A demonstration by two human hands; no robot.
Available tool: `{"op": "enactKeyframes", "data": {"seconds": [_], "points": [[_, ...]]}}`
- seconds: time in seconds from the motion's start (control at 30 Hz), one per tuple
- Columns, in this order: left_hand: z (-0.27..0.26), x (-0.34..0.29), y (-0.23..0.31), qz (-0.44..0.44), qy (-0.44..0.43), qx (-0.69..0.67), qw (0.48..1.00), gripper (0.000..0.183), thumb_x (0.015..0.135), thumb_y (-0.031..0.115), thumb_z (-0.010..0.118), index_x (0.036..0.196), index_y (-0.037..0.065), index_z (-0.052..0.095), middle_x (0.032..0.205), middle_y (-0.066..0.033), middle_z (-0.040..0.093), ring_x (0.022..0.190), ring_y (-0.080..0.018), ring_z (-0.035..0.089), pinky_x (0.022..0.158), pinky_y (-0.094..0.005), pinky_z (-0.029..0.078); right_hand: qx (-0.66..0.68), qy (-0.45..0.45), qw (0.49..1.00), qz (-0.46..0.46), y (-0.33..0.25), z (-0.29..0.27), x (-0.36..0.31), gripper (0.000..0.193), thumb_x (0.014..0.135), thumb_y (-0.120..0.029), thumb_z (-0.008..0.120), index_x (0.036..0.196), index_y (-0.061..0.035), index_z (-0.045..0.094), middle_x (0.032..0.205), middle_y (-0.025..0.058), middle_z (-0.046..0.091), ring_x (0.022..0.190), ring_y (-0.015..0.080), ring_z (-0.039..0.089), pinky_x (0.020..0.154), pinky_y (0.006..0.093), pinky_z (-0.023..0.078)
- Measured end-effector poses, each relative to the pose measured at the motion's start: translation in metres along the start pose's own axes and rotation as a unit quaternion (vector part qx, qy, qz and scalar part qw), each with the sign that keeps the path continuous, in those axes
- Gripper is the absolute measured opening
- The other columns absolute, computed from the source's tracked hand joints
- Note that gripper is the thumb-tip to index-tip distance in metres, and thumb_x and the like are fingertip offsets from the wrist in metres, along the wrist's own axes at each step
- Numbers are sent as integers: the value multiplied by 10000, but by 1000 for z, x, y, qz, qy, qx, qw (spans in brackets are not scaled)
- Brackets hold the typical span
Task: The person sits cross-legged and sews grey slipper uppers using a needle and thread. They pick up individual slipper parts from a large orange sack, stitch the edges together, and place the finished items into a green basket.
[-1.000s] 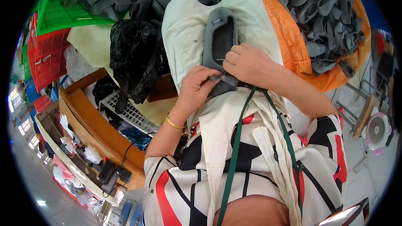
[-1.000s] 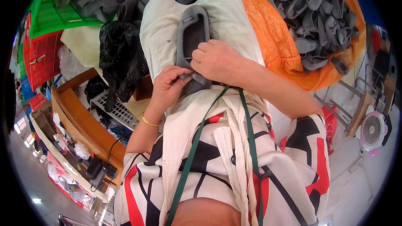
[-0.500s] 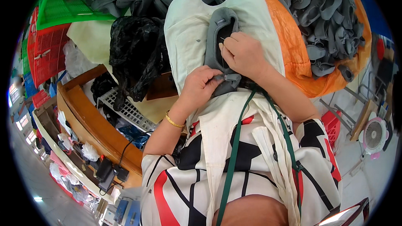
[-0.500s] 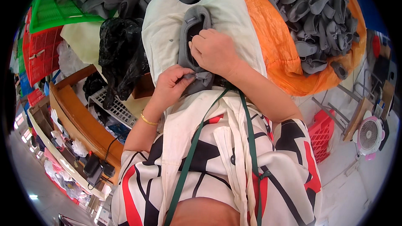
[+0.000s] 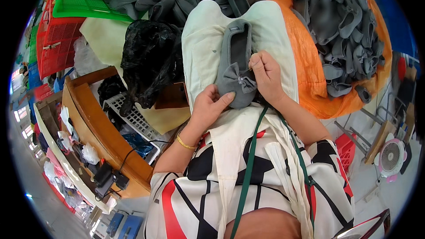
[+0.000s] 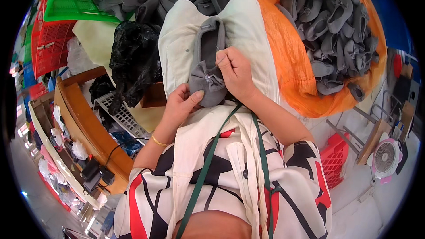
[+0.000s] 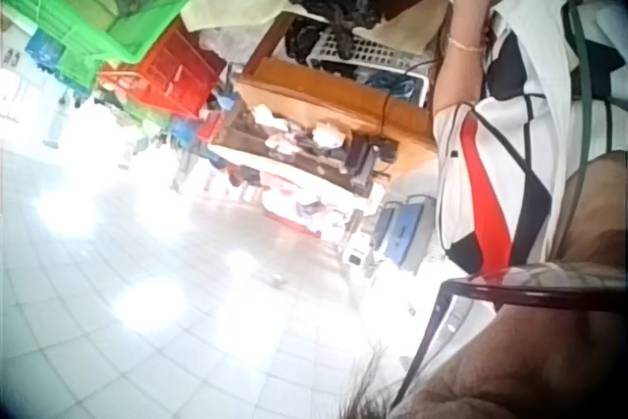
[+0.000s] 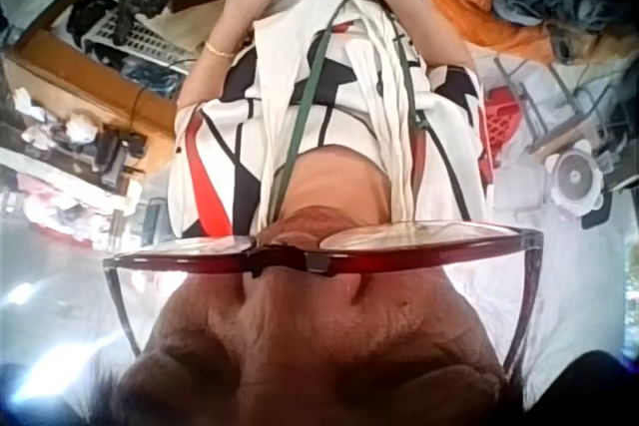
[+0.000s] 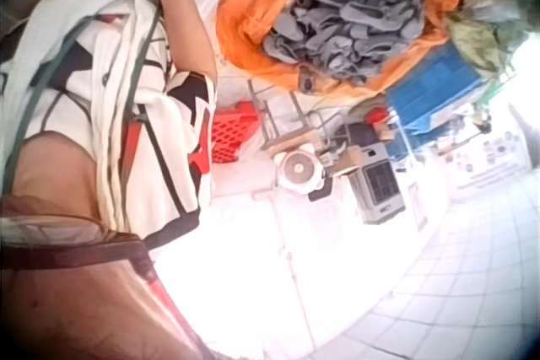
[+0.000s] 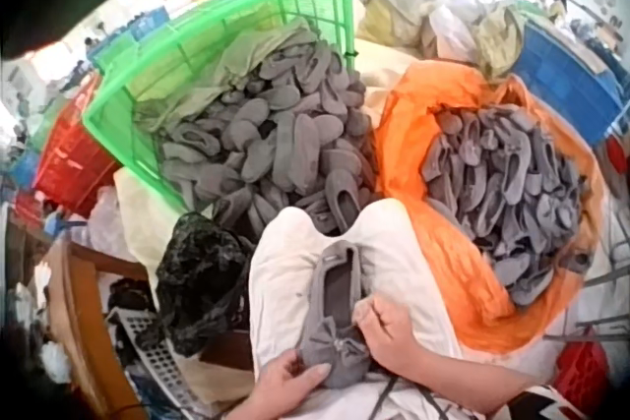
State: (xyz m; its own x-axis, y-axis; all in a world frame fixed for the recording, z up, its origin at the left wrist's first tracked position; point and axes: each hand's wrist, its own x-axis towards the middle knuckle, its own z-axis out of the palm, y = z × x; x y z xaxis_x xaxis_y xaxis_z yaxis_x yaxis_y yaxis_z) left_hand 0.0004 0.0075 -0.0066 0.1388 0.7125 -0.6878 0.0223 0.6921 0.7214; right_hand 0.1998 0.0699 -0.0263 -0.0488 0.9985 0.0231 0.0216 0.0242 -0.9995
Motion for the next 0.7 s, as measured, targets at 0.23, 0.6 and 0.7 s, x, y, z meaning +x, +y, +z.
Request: {"op": "enactKeyframes", "data": {"seconds": [0.23, 0.6, 0.7], "points": [[-26, -4, 42, 126, 102, -14, 987, 206, 878, 75, 652, 1029, -24, 552, 870, -52, 660, 765, -67, 591, 671, -219, 481, -221, -61, 961, -157, -45, -12, 17, 154, 884, -62, 659, 764, -26, 569, 689, 82, 492, 643, 214, 512, 579, 304, 406], [-120, 28, 146, 197, -63, 315, 926, 292, 848, 94, 607, 1113, -19, 653, 952, 1, 655, 848, -73, 567, 775, -230, 472, -346, -210, 881, -244, -83, -32, 25, 156, 762, -85, 739, 711, -51, 596, 663, 93, 527, 607, 283, 543, 532, 379, 424], [-119, 64, 107, 312, 53, 311, 896, 296, 872, 121, 667, 1143, 2, 658, 961, -46, 679, 902, -136, 602, 797, -252, 488, -343, -234, 882, -222, -74, -22, 27, 159, 782, -94, 726, 711, -46, 592, 668, 98, 533, 609, 284, 547, 538, 378, 427]]}}
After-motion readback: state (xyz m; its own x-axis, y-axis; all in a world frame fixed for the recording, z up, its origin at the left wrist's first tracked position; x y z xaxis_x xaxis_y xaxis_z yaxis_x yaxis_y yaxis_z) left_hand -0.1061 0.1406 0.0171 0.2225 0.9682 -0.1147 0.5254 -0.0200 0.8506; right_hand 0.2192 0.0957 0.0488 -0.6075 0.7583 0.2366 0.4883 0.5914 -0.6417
